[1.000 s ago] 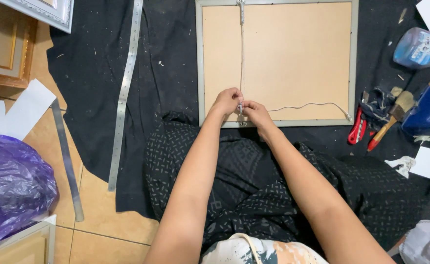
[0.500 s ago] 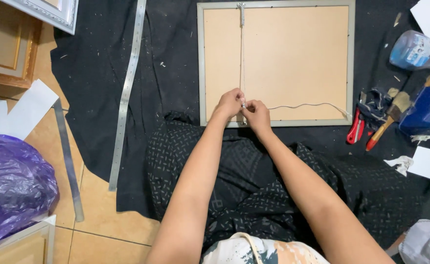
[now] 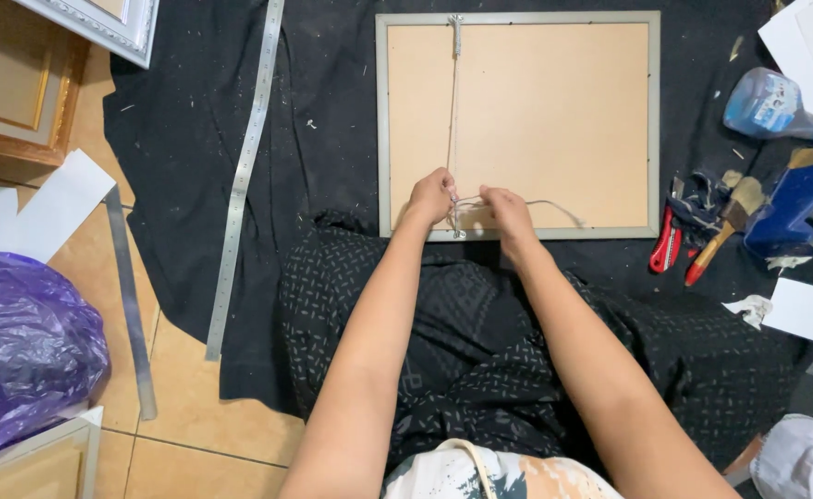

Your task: Attaching a hanging wire to the back of a picture frame by threading it through eyelets and twisting the ends.

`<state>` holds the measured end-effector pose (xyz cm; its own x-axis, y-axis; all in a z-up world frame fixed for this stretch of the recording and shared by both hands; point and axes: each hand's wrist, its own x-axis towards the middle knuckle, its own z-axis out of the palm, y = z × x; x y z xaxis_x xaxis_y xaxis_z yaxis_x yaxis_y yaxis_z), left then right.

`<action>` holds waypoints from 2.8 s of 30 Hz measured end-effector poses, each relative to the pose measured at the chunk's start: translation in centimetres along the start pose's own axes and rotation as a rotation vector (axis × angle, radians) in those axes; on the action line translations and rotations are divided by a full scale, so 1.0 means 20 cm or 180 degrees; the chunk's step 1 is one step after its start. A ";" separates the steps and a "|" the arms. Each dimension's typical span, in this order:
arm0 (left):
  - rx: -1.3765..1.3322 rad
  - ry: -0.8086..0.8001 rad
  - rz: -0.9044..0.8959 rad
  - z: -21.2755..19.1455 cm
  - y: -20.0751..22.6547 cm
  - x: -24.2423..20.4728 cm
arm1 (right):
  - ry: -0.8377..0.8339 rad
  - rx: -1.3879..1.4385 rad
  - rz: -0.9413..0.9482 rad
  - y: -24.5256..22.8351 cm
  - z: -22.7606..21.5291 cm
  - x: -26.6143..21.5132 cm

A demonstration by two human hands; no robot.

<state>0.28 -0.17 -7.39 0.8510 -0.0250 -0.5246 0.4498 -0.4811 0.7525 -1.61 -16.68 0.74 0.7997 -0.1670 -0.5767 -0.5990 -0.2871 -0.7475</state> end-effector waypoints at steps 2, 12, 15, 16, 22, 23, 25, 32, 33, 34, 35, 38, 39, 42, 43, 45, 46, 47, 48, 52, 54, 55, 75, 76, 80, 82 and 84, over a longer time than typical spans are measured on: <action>0.0010 0.0020 -0.0095 0.01 -0.03 0.03 | 0.0201 0.0657 0.0075 -0.07 -0.09 -0.01; -0.0040 0.0044 -0.0030 0.03 -0.08 0.06 | 0.1190 0.0614 -0.0681 -0.11 -0.38 0.10; 0.0017 0.0015 -0.0017 0.02 -0.05 0.05 | 0.1016 -0.0322 -0.1293 -0.11 -0.29 0.04; 0.0044 -0.0001 -0.0010 0.02 -0.04 0.04 | 0.0920 -0.0795 -0.1591 -0.11 -0.26 0.01; 0.0190 -0.0037 0.0052 -0.06 0.06 -0.05 | 0.0420 -0.2451 -0.2494 -0.05 -0.02 -0.07; 0.0259 -0.0028 0.0113 -0.08 0.08 -0.08 | 0.0271 -0.2676 -0.2536 -0.01 0.03 -0.07; 0.0216 -0.0015 0.0108 -0.05 0.05 -0.04 | 0.0331 -0.2714 -0.2529 0.00 0.05 -0.07; 0.0195 -0.0113 0.0164 0.00 0.03 0.02 | 0.0443 -0.2658 -0.2173 0.02 0.06 -0.05; 0.0191 -0.0117 0.0158 0.00 0.02 0.02 | 0.0438 -0.2662 -0.2169 0.01 0.06 -0.06; 0.0173 -0.0120 0.0138 0.00 0.01 0.03 | 0.0545 -0.2636 -0.2117 0.00 0.07 -0.07; 0.0157 -0.0120 0.0120 0.00 0.01 0.04 | 0.0654 -0.2605 -0.2067 -0.01 0.07 -0.09; 0.0248 -0.0138 0.0172 -0.02 0.05 0.00 | 0.0523 -0.2400 -0.1894 -0.05 0.06 -0.10; 0.0247 -0.0143 0.0176 -0.05 0.08 -0.03 | 0.0529 -0.2402 -0.1890 -0.03 0.06 -0.10; 0.0149 -0.0146 0.0201 -0.09 0.13 -0.09 | 0.0258 -0.1902 -0.1653 -0.01 0.07 -0.09; 0.0180 -0.0072 0.0220 -0.10 0.14 -0.09 | 0.0150 -0.1698 -0.1420 -0.01 0.07 -0.10; 0.0210 0.0000 0.0240 -0.11 0.16 -0.11 | 0.0046 -0.1493 -0.1187 -0.02 0.08 -0.12; 0.0232 -0.0015 0.0150 -0.12 0.17 -0.12 | -0.0052 -0.1234 -0.0941 -0.02 0.08 -0.13; 0.0256 -0.0028 0.0057 -0.13 0.18 -0.13 | -0.0153 -0.0973 -0.0695 -0.02 0.09 -0.14; 0.0257 -0.0027 0.0054 -0.13 0.19 -0.14 | -0.0156 -0.0972 -0.0694 0.01 0.10 -0.12; 0.0275 -0.0089 -0.0086 -0.14 0.19 -0.15 | -0.0362 -0.0463 -0.0147 0.08 0.12 -0.03; 0.0271 -0.0117 -0.0078 -0.14 0.19 -0.15 | -0.0413 -0.0416 0.0041 0.08 0.13 0.00; 0.0265 -0.0155 -0.0042 -0.13 0.19 -0.15 | -0.0471 -0.0380 0.0048 0.08 0.13 -0.01; 0.0047 -0.0178 -0.0045 -0.13 0.19 -0.15 | -0.0209 -0.1652 -0.1375 0.02 0.03 -0.08; 0.0019 -0.0186 -0.0123 -0.13 0.19 -0.15 | -0.0105 -0.1789 -0.1475 0.02 0.03 -0.08; -0.0012 -0.0176 -0.0231 -0.15 0.23 -0.18 | 0.0031 -0.1762 -0.1803 0.01 0.04 -0.07; -0.0079 -0.0193 -0.0234 -0.13 0.20 -0.14 | -0.0179 -0.1170 -0.1278 0.00 0.03 -0.08; -0.0142 -0.0212 -0.0236 -0.10 0.17 -0.11 | -0.0381 -0.0573 -0.0753 -0.05 0.01 -0.09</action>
<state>0.54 0.04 -2.84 0.7957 -0.0496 -0.6037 0.5237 -0.4444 0.7268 -2.45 -15.91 2.46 0.8990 0.0335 -0.4366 -0.3717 -0.4686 -0.8014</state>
